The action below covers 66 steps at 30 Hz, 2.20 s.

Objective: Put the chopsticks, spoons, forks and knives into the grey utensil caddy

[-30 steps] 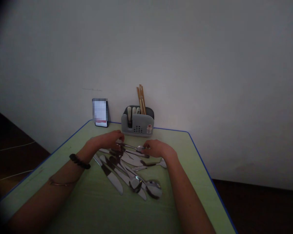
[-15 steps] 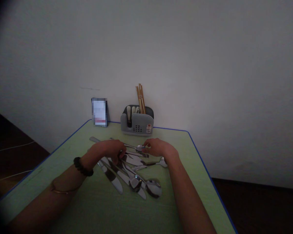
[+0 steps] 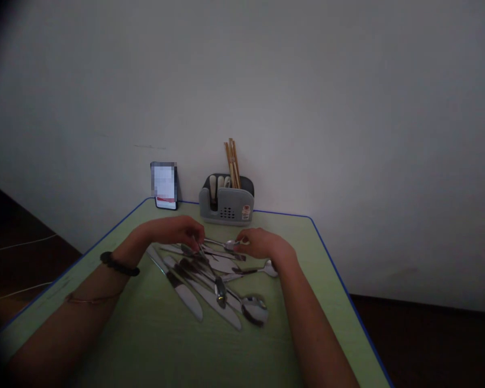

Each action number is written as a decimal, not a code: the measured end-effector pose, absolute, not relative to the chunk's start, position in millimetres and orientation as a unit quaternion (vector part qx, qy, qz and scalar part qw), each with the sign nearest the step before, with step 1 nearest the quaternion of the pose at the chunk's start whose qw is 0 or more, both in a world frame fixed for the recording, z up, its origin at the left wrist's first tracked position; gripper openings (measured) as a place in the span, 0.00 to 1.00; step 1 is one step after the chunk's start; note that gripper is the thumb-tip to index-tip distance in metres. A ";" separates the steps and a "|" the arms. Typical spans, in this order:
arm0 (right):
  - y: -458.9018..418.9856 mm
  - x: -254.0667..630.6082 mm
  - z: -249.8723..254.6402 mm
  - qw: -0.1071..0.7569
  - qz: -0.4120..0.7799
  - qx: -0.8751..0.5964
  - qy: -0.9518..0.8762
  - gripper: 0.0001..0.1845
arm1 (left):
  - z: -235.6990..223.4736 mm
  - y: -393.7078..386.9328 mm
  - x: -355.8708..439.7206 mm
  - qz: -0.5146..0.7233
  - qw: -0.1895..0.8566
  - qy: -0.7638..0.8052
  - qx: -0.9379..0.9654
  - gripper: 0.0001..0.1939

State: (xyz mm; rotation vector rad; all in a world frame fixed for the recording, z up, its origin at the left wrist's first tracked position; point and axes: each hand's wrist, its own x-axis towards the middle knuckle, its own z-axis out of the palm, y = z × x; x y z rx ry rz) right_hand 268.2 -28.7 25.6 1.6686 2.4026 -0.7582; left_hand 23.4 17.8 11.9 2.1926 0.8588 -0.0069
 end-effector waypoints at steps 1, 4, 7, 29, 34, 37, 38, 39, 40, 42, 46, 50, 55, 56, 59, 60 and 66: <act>-29.1 268.3 26.0 0.052 -0.258 0.544 0.797 0.20 | 13.8 19.2 20.5 0.023 0.394 0.333 0.856 0.09; -29.9 268.7 25.8 0.036 -0.276 0.532 0.799 0.19 | 14.5 23.2 14.4 0.064 0.403 0.345 0.845 0.11; -29.7 267.2 22.5 0.058 -0.268 0.541 0.795 0.18 | 6.8 28.1 12.7 0.061 0.390 0.367 0.842 0.13; -25.8 259.6 13.3 0.141 -0.220 0.566 0.782 0.16 | -15.0 32.0 24.5 0.023 0.204 0.426 0.881 0.12; -27.5 257.9 16.7 0.146 -0.219 0.570 0.779 0.17 | -19.2 32.3 25.9 0.021 0.204 0.428 0.880 0.10; -27.2 257.9 16.6 0.148 -0.218 0.571 0.778 0.17 | -21.3 32.7 25.8 0.023 0.207 0.430 0.878 0.11; -27.0 258.0 16.3 0.148 -0.218 0.571 0.778 0.17 | -21.6 32.8 25.7 0.023 0.209 0.430 0.878 0.11; -26.8 258.1 15.8 0.148 -0.218 0.571 0.777 0.17 | -21.6 32.7 25.6 0.023 0.211 0.430 0.877 0.12; -26.6 258.3 15.2 0.148 -0.218 0.572 0.777 0.17 | -21.5 32.6 25.5 0.022 0.213 0.431 0.877 0.12; -26.0 258.7 13.5 0.149 -0.217 0.575 0.775 0.18 | -21.0 32.3 25.3 0.021 0.215 0.434 0.875 0.12; -24.4 259.6 9.9 0.149 -0.216 0.578 0.773 0.18 | -21.7 32.7 24.4 0.024 0.221 0.430 0.875 0.13; -23.7 259.9 9.2 0.151 -0.214 0.577 0.773 0.18 | -24.9 34.7 22.9 0.035 0.230 0.434 0.870 0.13; -23.7 259.9 10.0 0.151 -0.217 0.577 0.773 0.18 | -25.3 37.2 19.1 0.065 0.315 0.406 0.855 0.13; -23.4 260.1 9.8 0.152 -0.218 0.577 0.772 0.18 | -24.9 37.8 17.7 0.075 0.342 0.389 0.852 0.13; -22.4 261.4 8.6 0.149 -0.219 0.580 0.771 0.18 | -24.3 39.8 13.0 0.109 0.408 0.354 0.835 0.13; -22.2 262.1 8.5 0.147 -0.219 0.581 0.770 0.18 | -24.5 40.6 11.4 0.119 0.422 0.354 0.826 0.13; -24.7 267.0 14.5 0.140 -0.219 0.593 0.762 0.18 | -30.4 46.4 3.5 0.215 0.453 0.386 0.774 0.17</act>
